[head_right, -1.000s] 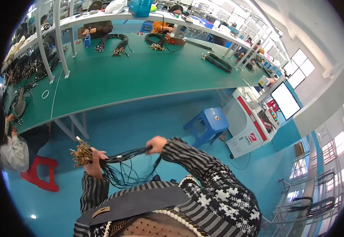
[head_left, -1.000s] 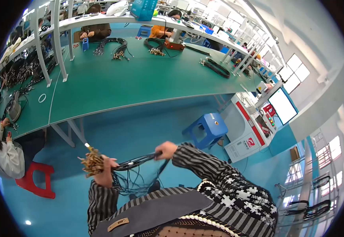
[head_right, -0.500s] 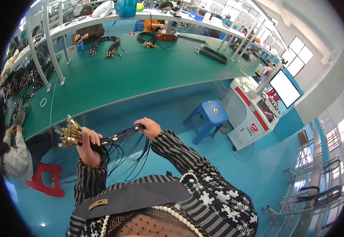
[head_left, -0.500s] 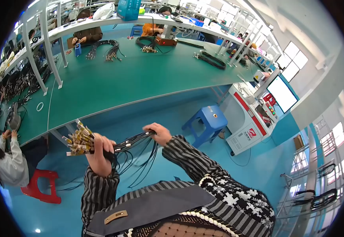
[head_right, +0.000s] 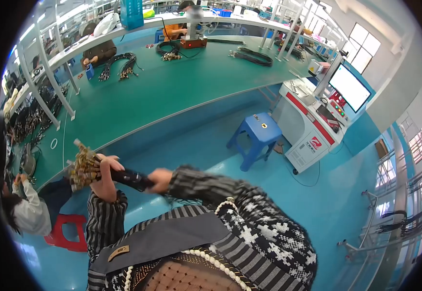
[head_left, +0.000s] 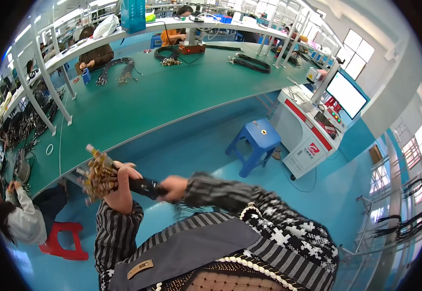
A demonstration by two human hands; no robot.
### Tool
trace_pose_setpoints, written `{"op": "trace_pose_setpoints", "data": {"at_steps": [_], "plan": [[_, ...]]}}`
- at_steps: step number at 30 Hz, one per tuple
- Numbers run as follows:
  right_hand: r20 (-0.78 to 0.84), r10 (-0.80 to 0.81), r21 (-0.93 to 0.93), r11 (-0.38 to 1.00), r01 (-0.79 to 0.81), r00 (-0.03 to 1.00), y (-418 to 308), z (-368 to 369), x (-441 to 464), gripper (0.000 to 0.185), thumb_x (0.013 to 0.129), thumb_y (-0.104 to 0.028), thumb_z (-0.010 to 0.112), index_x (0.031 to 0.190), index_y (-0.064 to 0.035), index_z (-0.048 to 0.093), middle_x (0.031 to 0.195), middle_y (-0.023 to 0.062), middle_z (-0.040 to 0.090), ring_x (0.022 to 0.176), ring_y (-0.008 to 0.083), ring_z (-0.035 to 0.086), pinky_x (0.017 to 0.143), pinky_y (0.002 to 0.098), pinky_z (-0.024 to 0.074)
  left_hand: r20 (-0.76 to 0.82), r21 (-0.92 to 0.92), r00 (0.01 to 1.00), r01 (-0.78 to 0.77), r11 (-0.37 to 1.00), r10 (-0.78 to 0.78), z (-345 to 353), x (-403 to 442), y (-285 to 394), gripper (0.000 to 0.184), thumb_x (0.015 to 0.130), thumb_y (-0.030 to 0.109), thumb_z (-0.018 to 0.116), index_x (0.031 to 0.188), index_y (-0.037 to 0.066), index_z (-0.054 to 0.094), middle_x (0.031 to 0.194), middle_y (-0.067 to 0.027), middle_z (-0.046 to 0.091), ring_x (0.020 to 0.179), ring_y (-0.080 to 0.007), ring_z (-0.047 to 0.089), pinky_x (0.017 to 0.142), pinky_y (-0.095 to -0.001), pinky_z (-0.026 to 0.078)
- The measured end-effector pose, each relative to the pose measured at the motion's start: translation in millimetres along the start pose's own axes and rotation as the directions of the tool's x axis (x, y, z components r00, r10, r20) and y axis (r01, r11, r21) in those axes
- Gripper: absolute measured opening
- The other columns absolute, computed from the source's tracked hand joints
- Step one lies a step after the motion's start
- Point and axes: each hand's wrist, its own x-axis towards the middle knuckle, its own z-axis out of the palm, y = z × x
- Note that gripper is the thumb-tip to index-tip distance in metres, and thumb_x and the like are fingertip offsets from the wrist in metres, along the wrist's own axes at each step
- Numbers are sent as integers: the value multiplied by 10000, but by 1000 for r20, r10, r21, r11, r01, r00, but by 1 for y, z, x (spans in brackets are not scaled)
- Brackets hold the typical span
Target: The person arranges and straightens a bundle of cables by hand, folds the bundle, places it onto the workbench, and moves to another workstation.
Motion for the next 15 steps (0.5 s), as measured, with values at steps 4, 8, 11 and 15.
{"op": "trace_pose_setpoints", "data": {"at_steps": [4, 8, 11, 15], "plan": [[-482, -465, -676, 737, 23, 743, 11, -111, -9, 187, 640, -234, 631, 720, -101, 528, 685, 18, 533, 616, 204, 485, 584, 299, 405, 76, 345, 958, -284, 895, 276, 5, 14, 3, 186, 828, 170, 477, 671, 72, 462, 549, -11, 477, 541, -109, 472, 598, -239, 390], [-760, -280, -322, 946, 34, 586, 3, -83, -6, 142, 648, -170, 610, 712, -67, 537, 667, 63, 526, 597, 208, 482, 544, 303, 400, 31, 311, 994, -109, 944, 105, 19, 17, 6, 159, 811, 154, 497, 678, 66, 493, 574, -17, 510, 626, -111, 510, 637, -242, 392], [110, 143, 222, 961, -165, 984, 5, -18, -9, 124, 699, -135, 570, 776, -40, 543, 691, 45, 529, 614, 184, 476, 550, 261, 399, 76, 281, 951, 268, 922, -299, 14, 9, -1, 128, 794, 125, 514, 685, 58, 511, 610, -22, 523, 668, -115, 511, 641, -235, 390], [-33, -80, 121, 989, 84, 996, 9, -53, -32, 139, 709, -144, 571, 836, -108, 529, 748, 44, 546, 650, 173, 497, 638, 285, 408, 99, 212, 957, 247, 945, -272, 23, 32, 30, 77, 781, 79, 504, 710, 49, 501, 633, -23, 527, 620, -115, 489, 617, -229, 387]]}}
